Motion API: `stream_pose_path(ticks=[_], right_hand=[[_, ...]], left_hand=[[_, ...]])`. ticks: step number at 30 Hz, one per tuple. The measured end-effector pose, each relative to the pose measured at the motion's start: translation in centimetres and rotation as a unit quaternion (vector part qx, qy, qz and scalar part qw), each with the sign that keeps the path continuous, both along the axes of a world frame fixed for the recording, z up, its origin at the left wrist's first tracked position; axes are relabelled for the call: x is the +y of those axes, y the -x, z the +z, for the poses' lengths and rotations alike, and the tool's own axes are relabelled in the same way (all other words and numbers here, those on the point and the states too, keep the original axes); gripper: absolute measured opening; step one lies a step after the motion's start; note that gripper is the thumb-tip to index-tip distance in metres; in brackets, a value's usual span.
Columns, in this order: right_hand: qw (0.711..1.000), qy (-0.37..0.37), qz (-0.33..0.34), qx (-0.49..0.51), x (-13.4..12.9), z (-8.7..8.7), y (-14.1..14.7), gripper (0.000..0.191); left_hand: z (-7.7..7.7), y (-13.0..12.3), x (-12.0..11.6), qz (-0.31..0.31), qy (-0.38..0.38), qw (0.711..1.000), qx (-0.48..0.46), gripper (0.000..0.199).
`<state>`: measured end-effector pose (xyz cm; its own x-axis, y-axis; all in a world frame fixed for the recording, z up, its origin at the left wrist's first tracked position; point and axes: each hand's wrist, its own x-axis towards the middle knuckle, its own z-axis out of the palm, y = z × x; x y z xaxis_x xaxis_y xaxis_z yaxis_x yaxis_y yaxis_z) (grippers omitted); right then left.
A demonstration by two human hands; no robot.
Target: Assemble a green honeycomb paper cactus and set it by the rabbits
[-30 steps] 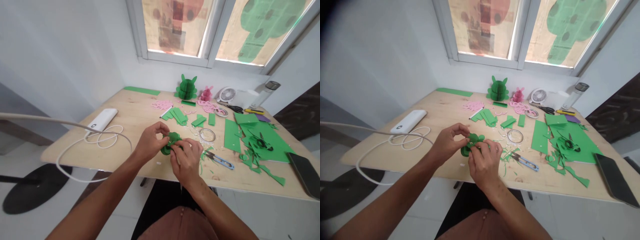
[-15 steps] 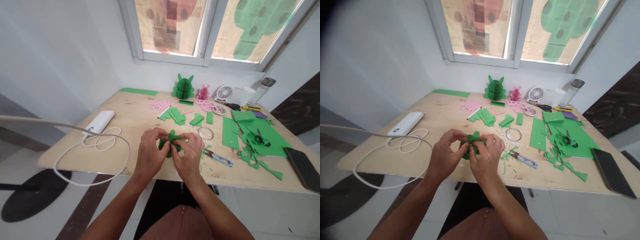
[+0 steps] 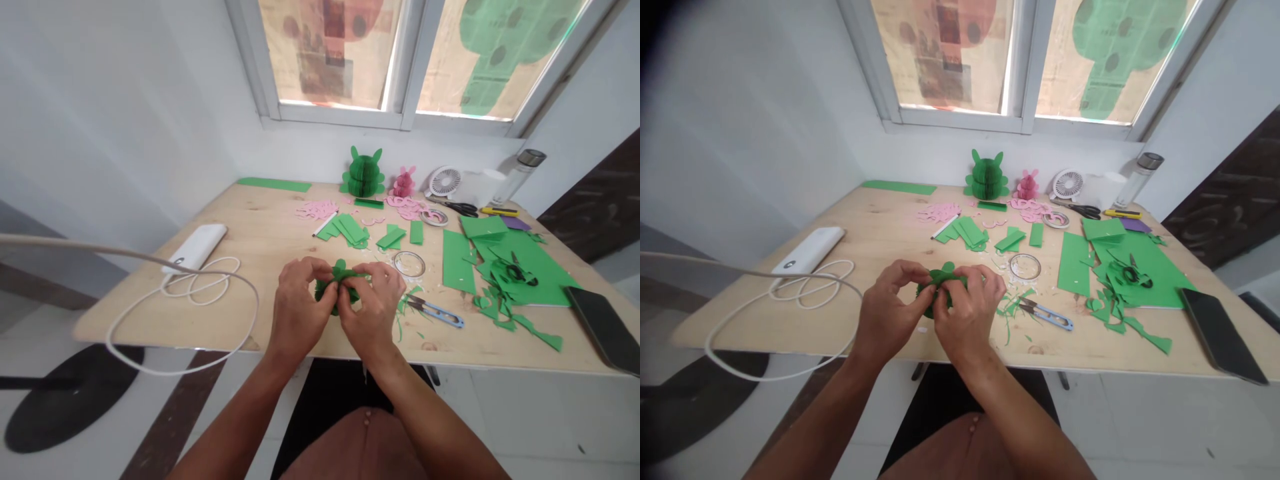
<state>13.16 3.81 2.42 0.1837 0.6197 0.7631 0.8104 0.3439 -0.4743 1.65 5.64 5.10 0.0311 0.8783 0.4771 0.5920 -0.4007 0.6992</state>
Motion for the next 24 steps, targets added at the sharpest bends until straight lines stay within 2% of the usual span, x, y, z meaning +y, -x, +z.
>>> stream_pose_path(ticks=[10, 24], right_hand=[[0.998, 0.017, 0.013, 0.051, 0.11, -0.08, 0.05, 0.009], [0.993, 0.005, 0.051, 0.103, -0.16, -0.13, 0.12, 0.011]], left_hand=[[-0.11, 0.24, 0.53, -0.029, 0.055, 0.995, -0.078, 0.018], [-0.14, 0.0, 0.23, -0.012, 0.042, 0.997, -0.068, 0.016]])
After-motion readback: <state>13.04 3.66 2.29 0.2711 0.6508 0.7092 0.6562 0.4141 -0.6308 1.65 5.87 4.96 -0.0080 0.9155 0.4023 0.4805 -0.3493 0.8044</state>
